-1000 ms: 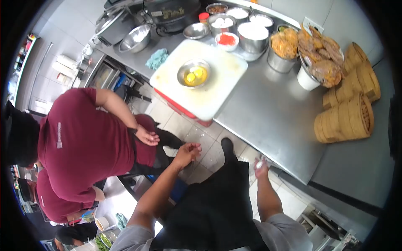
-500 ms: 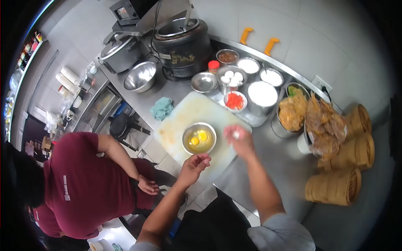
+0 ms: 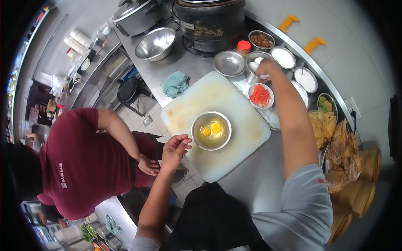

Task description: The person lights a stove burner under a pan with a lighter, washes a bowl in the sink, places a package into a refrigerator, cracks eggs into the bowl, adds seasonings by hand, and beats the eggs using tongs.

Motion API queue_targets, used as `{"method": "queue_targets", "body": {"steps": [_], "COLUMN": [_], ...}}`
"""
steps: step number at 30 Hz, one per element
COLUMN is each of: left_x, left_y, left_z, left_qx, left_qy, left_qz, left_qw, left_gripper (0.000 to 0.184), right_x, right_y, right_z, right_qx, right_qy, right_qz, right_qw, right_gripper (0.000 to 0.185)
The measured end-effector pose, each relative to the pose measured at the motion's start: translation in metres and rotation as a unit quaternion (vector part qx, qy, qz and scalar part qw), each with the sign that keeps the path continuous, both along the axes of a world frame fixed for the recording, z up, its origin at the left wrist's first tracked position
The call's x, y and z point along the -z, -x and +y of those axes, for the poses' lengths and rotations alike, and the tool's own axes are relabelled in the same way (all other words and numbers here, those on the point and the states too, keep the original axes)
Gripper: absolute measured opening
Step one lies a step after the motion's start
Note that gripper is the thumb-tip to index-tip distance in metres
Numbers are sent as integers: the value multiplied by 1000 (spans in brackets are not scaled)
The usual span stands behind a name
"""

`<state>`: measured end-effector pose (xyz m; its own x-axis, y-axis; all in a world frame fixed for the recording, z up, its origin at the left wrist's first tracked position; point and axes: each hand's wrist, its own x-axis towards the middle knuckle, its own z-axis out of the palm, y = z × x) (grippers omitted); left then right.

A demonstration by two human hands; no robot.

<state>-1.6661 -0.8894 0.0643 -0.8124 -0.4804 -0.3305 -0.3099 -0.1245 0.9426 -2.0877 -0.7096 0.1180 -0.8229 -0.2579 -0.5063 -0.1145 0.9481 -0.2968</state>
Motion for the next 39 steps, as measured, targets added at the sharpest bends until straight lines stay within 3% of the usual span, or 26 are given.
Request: {"method": "queue_targets", "body": {"steps": [2,4,5,6,8,9,11,13,15,16,17,18,19,20,22,23,25,26,29,32,33,37,39], "left_x": [1,1,0,-6,-18,-18,-17,-10,3,9,13,15,16,12,7,7,7,6,3,6,8,20,14], "left_y": [8,22,29,40,62,70,79,73,63,59,56,55,56,57,59,59,56,55,51,50,51,49,48], "left_z": [4,15,22,32,54,66,85,95,97,95,92,89,89,89,87,85,81,79,75,73,73,63,61], "left_qx": [-5,4,29,26,41,41,69,62,35,36,22,8,-20,-19,-67,-68,-52,-55,-55,-46,-58,-39,-34], "left_qy": [-3,-68,-68,-67,-238,-237,-389,-352,-310,-309,-337,-364,-369,-369,-359,-361,-361,-361,-359,-354,-352,-359,-356], "left_qz": [-2,44,49,50,51,53,64,42,4,1,-2,-3,5,6,13,15,45,47,64,70,56,47,48], "left_qw": [1000,997,996,996,969,969,916,933,950,950,941,931,929,929,931,930,930,930,929,931,932,931,933], "left_gripper": [29,27,31,31,36,36,37,37,37,37,37,36,36,36,36,36,37,37,37,38,38,37,37], "right_x": [-1,3,-2,-8,-15,13,13,13,21,33,53,73,88,85,83,77,63,52,39,53,58,69,63], "right_y": [6,6,-5,-31,-108,-135,-208,-251,-274,-276,-275,-274,-273,-276,-281,-284,-292,-297,-305,-319,-323,-323,-318], "right_z": [8,17,23,28,31,34,41,49,55,58,62,66,69,69,66,61,49,44,31,20,19,12,8], "right_qx": [-65,24,43,-9,-118,-172,-212,-224,-83,-81,101,276,323,323,270,269,180,177,108,43,32,22,92], "right_qy": [-28,112,179,220,334,387,395,390,445,446,547,612,662,662,730,729,737,736,713,659,605,618,702], "right_qz": [35,86,38,60,95,91,52,25,-25,-25,-150,-265,-330,-329,-344,-345,-174,-176,113,171,52,43,21], "right_qw": [997,990,982,974,930,902,892,893,891,891,818,692,591,591,525,527,627,629,683,731,794,785,706], "right_gripper": [44,47,48,49,51,49,47,46,39,39,36,34,33,33,38,38,43,43,50,49,47,48,48]}}
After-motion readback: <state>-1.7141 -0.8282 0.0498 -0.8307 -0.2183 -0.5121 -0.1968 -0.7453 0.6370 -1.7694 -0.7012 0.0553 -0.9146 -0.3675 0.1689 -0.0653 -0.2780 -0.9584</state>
